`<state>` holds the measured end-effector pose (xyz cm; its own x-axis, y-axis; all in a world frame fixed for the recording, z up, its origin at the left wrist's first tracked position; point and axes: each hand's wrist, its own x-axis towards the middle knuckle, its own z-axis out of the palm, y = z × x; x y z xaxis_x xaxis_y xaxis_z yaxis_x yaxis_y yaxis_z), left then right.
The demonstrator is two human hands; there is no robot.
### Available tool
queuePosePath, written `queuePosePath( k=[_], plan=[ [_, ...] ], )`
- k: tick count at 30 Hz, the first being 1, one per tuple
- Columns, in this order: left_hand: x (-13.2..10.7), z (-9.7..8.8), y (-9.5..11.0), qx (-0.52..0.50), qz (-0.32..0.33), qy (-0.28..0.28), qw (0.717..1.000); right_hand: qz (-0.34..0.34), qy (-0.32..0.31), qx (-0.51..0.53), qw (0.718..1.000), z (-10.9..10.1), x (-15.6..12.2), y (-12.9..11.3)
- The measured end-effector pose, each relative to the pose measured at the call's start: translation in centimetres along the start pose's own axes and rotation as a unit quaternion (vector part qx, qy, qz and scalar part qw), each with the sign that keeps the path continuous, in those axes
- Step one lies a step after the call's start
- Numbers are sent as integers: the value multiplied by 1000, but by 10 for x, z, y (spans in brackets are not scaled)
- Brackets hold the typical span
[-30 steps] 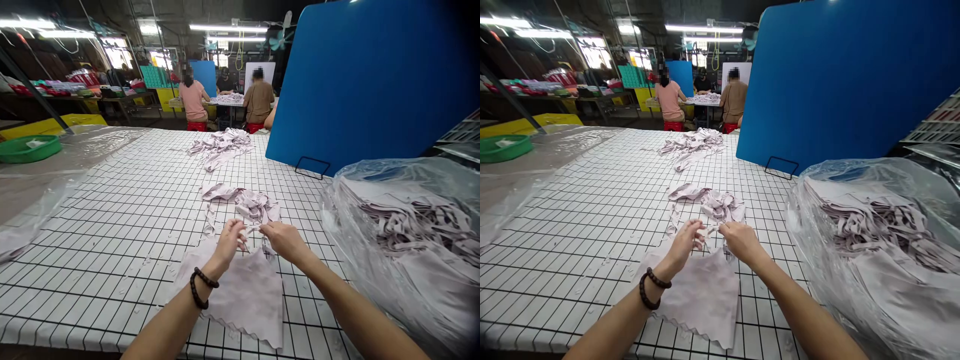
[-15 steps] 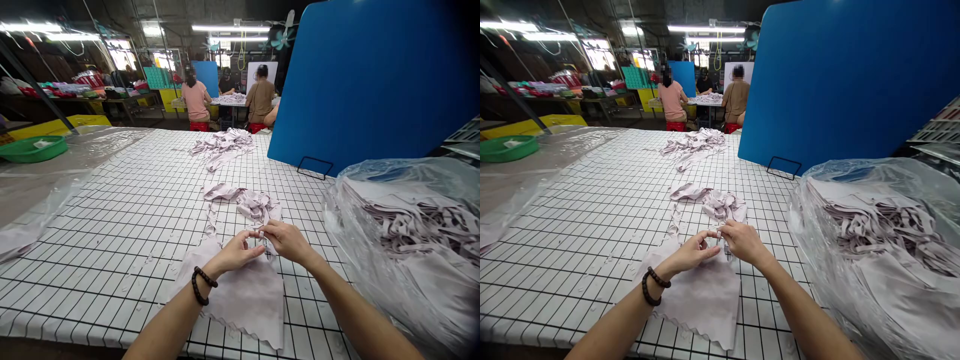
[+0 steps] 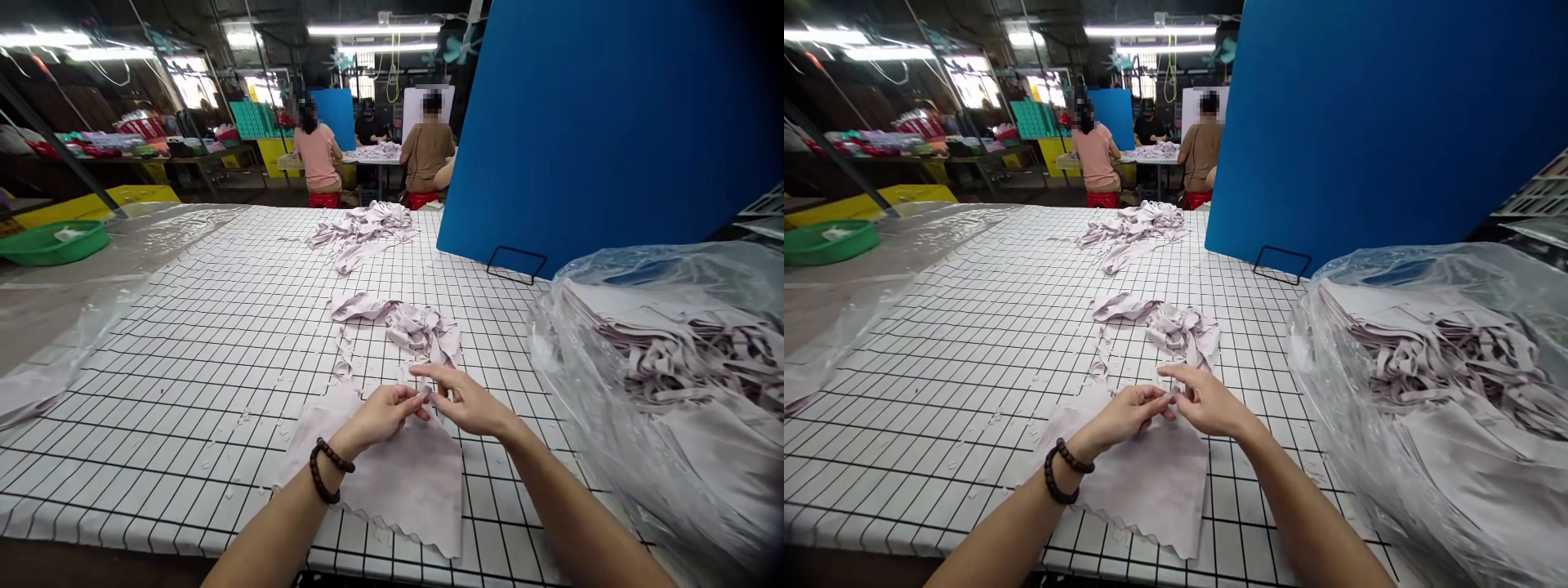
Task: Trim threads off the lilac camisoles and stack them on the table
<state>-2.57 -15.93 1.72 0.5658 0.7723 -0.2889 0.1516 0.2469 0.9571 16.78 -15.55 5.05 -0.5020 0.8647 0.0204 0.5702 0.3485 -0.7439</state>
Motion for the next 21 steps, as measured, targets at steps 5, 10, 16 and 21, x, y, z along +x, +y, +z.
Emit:
queuePosePath(
  k=[5, 10, 16, 21],
  plan=[
    [-7, 4, -3, 131, -35, 30, 990, 73, -133, 140, 978, 4, 2, 5],
    [-21, 11, -12, 271, 24, 128, 954, 132, -114, 178, 968, 18, -1, 24],
    [-34, 11, -33, 428, 55, 172, 885, 173, -103, 231, 952, 33, -5, 28],
    [-31, 9, -41, 420, 41, 160, 892, 180, -108, 202, 957, 44, -5, 24]
  ],
)
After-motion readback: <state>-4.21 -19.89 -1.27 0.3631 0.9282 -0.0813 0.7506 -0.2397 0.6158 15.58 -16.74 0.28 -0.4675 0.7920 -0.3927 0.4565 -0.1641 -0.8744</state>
